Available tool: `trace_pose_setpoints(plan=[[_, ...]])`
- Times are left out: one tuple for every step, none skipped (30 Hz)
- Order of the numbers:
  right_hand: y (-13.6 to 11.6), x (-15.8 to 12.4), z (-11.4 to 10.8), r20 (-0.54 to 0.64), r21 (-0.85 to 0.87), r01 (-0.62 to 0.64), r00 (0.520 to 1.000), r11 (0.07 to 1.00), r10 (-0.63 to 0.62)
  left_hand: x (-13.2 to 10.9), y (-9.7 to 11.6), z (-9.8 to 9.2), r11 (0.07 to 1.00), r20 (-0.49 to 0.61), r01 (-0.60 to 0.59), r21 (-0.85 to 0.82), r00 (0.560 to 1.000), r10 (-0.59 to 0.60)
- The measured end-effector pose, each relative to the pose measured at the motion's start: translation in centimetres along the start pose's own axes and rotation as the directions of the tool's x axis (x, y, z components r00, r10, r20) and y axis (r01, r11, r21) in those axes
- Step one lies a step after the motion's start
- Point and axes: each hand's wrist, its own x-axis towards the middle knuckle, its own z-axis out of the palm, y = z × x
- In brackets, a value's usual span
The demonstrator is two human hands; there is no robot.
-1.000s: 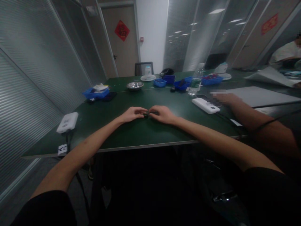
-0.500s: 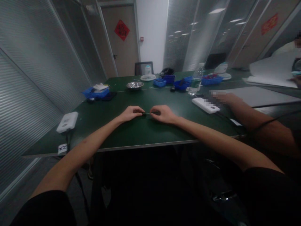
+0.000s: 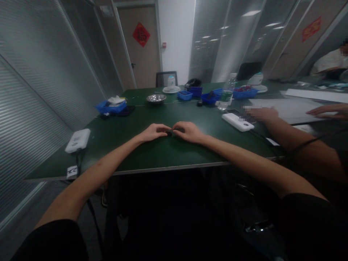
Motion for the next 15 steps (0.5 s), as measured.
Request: trace_pose_setpoints(plan=[[0.03,0.03,0.00,-0.004,-0.012,-0.014,1.000,1.000,0.014,0.00,-0.01,-0.02,1.000,0.001,0.003,0.017,1.000,-0.003],[0.03,0.04,-0.03,-0.007,-0.022,-0.023,1.000,0.999,0.023,-0.01,-0.01,-0.01,1.000,0.001,0.004,0.029,1.000,-0.004],[0.02,0.05,-0.06,-0.010,-0.030,-0.029,1.000,0.999,0.029,-0.03,0.03,0.01,0.999,-0.002,0.004,0.037,1.000,-0.004],[0.00,0.05,-0.11,-0.012,-0.036,-0.033,0.999,0.999,0.033,-0.06,0.09,0.05,0.999,-0.005,0.001,0.042,1.000,-0.001],[-0.02,0.05,-0.15,-0.010,-0.042,-0.037,0.999,0.998,0.036,-0.08,0.18,0.10,0.999,-0.007,-0.005,0.044,1.000,0.005],[-0.03,0.05,-0.18,-0.005,-0.049,-0.041,0.999,0.998,0.040,-0.11,0.29,0.14,0.999,-0.008,-0.016,0.044,1.000,0.017],[-0.02,0.05,-0.20,0.003,-0.058,-0.047,0.999,0.997,0.047,-0.12,0.40,0.18,0.999,-0.007,-0.030,0.043,1.000,0.031],[-0.01,0.06,-0.21,0.013,-0.068,-0.054,0.998,0.996,0.055,-0.13,0.51,0.21,0.998,-0.005,-0.046,0.042,0.999,0.046],[0.02,0.08,-0.20,0.024,-0.079,-0.063,0.998,0.995,0.065,-0.13,0.60,0.23,0.997,-0.003,-0.061,0.043,0.998,0.061],[0.05,0.11,-0.18,0.034,-0.089,-0.073,0.997,0.993,0.076,-0.12,0.67,0.24,0.996,-0.004,-0.072,0.049,0.997,0.073],[0.09,0.15,-0.16,0.042,-0.099,-0.084,0.995,0.992,0.089,-0.10,0.71,0.24,0.995,-0.007,-0.079,0.061,0.997,0.080],[0.12,0.19,-0.14,0.047,-0.108,-0.097,0.994,0.989,0.102,-0.09,0.72,0.25,0.994,-0.012,-0.083,0.077,0.996,0.084],[0.14,0.22,-0.12,0.047,-0.118,-0.111,0.992,0.987,0.118,-0.09,0.72,0.25,0.992,-0.018,-0.085,0.097,0.996,0.087],[0.17,0.26,-0.10,0.043,-0.128,-0.130,0.990,0.983,0.137,-0.10,0.72,0.26,0.989,-0.021,-0.087,0.118,0.996,0.090],[0.20,0.29,-0.10,0.035,-0.136,-0.154,0.987,0.979,0.160,-0.12,0.72,0.27,0.986,-0.023,-0.089,0.140,0.995,0.093]])
